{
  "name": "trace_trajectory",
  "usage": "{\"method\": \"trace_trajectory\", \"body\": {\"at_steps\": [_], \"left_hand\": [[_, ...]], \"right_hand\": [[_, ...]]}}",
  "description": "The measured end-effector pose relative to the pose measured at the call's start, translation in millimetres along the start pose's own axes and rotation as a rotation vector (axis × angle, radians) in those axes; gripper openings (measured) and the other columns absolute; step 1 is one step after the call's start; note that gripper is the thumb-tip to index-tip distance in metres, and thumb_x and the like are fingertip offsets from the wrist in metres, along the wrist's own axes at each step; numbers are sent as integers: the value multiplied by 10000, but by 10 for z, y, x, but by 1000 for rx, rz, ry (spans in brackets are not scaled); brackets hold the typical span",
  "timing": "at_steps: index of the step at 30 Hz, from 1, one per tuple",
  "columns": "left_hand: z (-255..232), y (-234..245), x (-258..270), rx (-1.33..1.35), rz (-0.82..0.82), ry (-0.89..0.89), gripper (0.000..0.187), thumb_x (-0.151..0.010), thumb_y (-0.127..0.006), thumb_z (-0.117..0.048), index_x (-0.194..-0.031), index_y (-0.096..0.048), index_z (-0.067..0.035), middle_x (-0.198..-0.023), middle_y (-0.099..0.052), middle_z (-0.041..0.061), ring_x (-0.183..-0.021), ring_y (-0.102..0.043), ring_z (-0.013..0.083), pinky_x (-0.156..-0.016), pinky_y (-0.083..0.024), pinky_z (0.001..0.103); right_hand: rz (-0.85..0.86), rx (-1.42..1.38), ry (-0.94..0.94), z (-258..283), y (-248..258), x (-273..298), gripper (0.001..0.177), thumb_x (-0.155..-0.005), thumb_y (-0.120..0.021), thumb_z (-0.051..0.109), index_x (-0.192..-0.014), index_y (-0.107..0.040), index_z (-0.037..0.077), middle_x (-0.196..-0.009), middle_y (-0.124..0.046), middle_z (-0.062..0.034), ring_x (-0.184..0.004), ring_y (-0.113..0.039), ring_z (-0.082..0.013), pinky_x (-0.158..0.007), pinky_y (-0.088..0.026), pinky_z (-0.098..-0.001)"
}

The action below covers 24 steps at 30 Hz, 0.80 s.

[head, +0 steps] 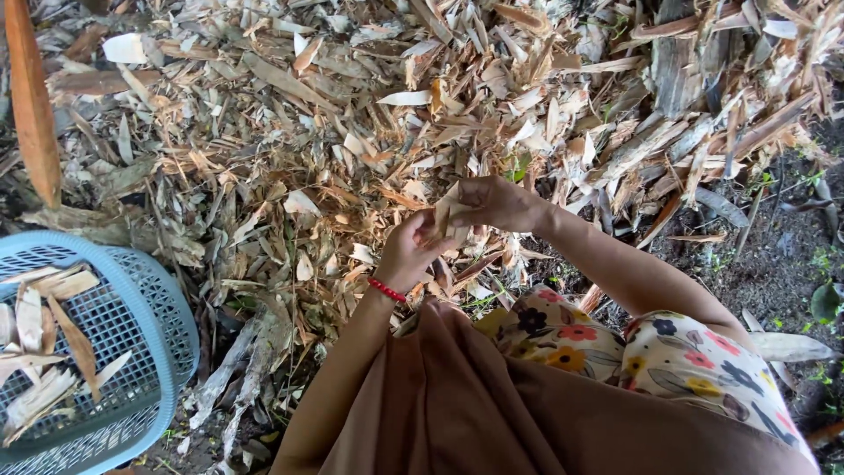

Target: Collecting wood chips and bark from the ground and placing them into a basket.

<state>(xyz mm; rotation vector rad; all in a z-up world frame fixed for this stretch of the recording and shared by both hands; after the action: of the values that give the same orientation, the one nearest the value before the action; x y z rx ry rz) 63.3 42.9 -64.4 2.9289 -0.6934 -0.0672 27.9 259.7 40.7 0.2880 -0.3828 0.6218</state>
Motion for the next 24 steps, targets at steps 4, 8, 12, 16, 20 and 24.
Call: {"method": "trace_trajectory", "body": {"at_steps": [4, 8, 12, 16, 20, 24], "left_hand": [[-242, 99, -32, 240, 137, 266, 406, -965, -714, -387, -1188, -653, -53, -1035, -735, 91, -873, -734, 154, -747, -668, 324], [-271, 121, -58, 391, 15, 366, 368, -941, -660, -370, -1171, -654, -83, -953, -714, 64, -682, -705, 127, -532, -629, 277], [-30, 329, -34, 263, 3, 247, 274, -1012, -680, -333, -1115, -740, -86, -772, -690, 104, -600, -666, 134, -505, -594, 266], [-200, 1018, 34, 398, -223, 113, 246, -988, -749, -287, -1165, -735, -117, -995, -753, 75, -800, -724, 114, -643, -635, 282], [-532, 2245, 294, 318, -811, 90, 317, -990, -740, -168, -1222, -629, 17, -1227, -711, 149, -992, -733, 220, -709, -646, 357], [10, 3597, 1239, 307, -1133, -84, 313, -1104, -701, -149, -1357, -610, 11, -1271, -734, 198, -986, -723, 283, -690, -633, 361]], "right_hand": [[-28, 53, -48, 31, -36, -53, 251, -966, -682, 209, -1154, -672, 44, -959, -790, -122, -798, -774, -170, -702, -680, -308], [-112, 418, 144, 206, -103, -70, 337, -940, -710, 237, -1183, -629, 17, -947, -776, -126, -809, -785, -166, -745, -675, -323], [-51, 192, -4, 247, -58, -64, 282, -1000, -650, 231, -1193, -625, 29, -991, -800, -101, -813, -813, -145, -742, -702, -306], [-226, 254, 27, 40, 437, -50, 290, -1019, -596, 198, -1282, -645, 88, -1079, -779, -107, -876, -796, -160, -775, -680, -294], [-660, 790, -75, -738, 1318, 77, 209, -1080, -613, 188, -1238, -712, 96, -1136, -762, -139, -916, -758, -207, -738, -666, -308], [-759, 838, -416, -897, 1385, 80, 353, -1128, -673, 332, -1305, -641, 28, -1115, -727, -204, -808, -718, -240, -672, -609, -357]]}}
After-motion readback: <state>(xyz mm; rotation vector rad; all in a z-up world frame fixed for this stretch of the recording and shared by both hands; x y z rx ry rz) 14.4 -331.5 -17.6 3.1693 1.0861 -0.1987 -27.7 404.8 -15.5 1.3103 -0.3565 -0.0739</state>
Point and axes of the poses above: each hand's wrist, its own x-axis away from the middle knuckle, its own y-axis out of the back of the hand, z = x × y, the point moved 1 cm from there along -x, towards the middle knuckle
